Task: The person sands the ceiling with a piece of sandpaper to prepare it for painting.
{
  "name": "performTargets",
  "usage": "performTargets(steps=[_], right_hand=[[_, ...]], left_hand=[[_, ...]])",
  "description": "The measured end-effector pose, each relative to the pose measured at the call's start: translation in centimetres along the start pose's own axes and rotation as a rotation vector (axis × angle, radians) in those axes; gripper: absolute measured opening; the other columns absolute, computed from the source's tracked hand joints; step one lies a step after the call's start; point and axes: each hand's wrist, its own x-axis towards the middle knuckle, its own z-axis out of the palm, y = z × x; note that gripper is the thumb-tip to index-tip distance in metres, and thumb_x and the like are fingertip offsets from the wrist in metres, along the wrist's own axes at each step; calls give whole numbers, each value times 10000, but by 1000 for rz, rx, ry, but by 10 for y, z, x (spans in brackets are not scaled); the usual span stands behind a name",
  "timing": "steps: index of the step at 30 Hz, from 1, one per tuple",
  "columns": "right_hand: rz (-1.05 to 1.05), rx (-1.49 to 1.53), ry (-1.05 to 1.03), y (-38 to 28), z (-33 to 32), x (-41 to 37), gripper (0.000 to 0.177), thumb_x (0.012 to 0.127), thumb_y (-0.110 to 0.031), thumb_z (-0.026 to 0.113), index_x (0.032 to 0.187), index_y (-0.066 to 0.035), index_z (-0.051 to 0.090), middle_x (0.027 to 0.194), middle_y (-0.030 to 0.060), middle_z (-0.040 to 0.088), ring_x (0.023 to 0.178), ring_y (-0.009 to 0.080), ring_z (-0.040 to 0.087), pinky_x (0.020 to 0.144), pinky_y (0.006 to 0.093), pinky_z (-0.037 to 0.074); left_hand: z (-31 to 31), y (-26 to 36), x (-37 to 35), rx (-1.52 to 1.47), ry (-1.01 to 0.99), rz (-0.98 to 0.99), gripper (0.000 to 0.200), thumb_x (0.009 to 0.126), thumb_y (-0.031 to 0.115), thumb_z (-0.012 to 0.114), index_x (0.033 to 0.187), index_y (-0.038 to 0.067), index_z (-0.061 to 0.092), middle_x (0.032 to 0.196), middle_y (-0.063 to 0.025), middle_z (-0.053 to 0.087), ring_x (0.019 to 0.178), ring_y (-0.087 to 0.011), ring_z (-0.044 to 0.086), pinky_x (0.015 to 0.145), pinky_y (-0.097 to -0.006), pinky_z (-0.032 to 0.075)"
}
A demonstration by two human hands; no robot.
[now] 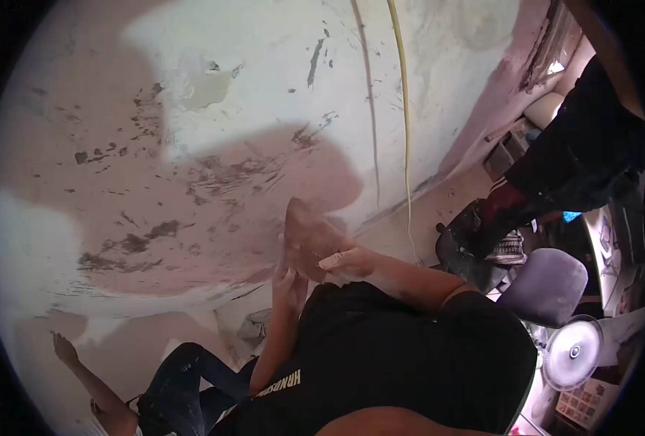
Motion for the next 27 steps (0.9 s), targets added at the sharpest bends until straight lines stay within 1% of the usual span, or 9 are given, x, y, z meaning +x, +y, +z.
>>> performTargets(steps=[3,5,7,9,10,12,16,22,27], right_hand=[[-192,-238,125,11,-8,8,769,796,-56,621,1458,-48,229,1455,89,340,1327,205,341,1071,339,289],[-77,-287,207,18,-22,9,782,799,-69,626,1461,-35,211,1470,96,320,1342,205,322,1080,335,272],[42,-323,283,15,-22,8,796,803,-83,632,1464,-22,193,1485,102,299,1356,206,303,1088,330,256],[-83,-565,189,4,-15,9,779,848,-132,591,1471,-4,140,1525,128,210,1406,261,180,1120,364,143],[-126,-644,156,0,-13,13,775,863,-149,577,1473,2,123,1539,137,181,1423,280,139,1131,375,105],[-789,-911,156,-9,-16,33,755,888,-299,545,1454,39,178,1529,194,171,1424,316,125,1131,421,37],[-1105,-1872,407,-63,-52,59,757,884,-455,512,1384,74,303,1413,254,351,1349,380,266,1102,544,75],[-1274,-2035,651,-120,-50,80,643,892,-399,503,1304,80,386,1231,220,478,1064,390,434,984,526,254],[-1229,-1807,555,-99,-48,69,622,866,-313,506,1282,124,354,1176,180,488,1116,365,459,1030,474,258]], left_hand=[[-39,-27,35,219,-86,-113,260,867,78,551,1117,10,534,934,-39,602,834,-128,570,772,-259,446],[-24,-30,45,401,-190,-139,221,869,87,555,1078,14,547,899,-22,592,795,-110,555,726,-241,439],[28,-14,31,332,-44,-108,138,865,97,574,984,32,552,848,3,565,766,-85,524,669,-228,420],[13,-15,39,620,-220,140,74,875,93,571,924,47,541,813,1,564,768,-80,522,665,-234,427],[5,-15,39,542,-87,98,65,883,94,570,921,48,543,827,-2,565,769,-84,520,679,-238,427],[-8,-4,37,556,133,178,58,901,97,567,910,46,544,871,-20,569,790,-94,517,716,-248,426],[-40,65,21,766,467,651,103,907,70,568,984,10,537,969,-66,557,895,-126,510,812,-267,413],[-69,151,-7,769,683,950,178,900,15,515,1077,0,511,1035,-74,540,973,-172,524,845,-297,420],[-71,129,-23,683,742,879,203,899,21,503,1101,9,510,1075,-83,546,978,-171,533,805,-301,429]])
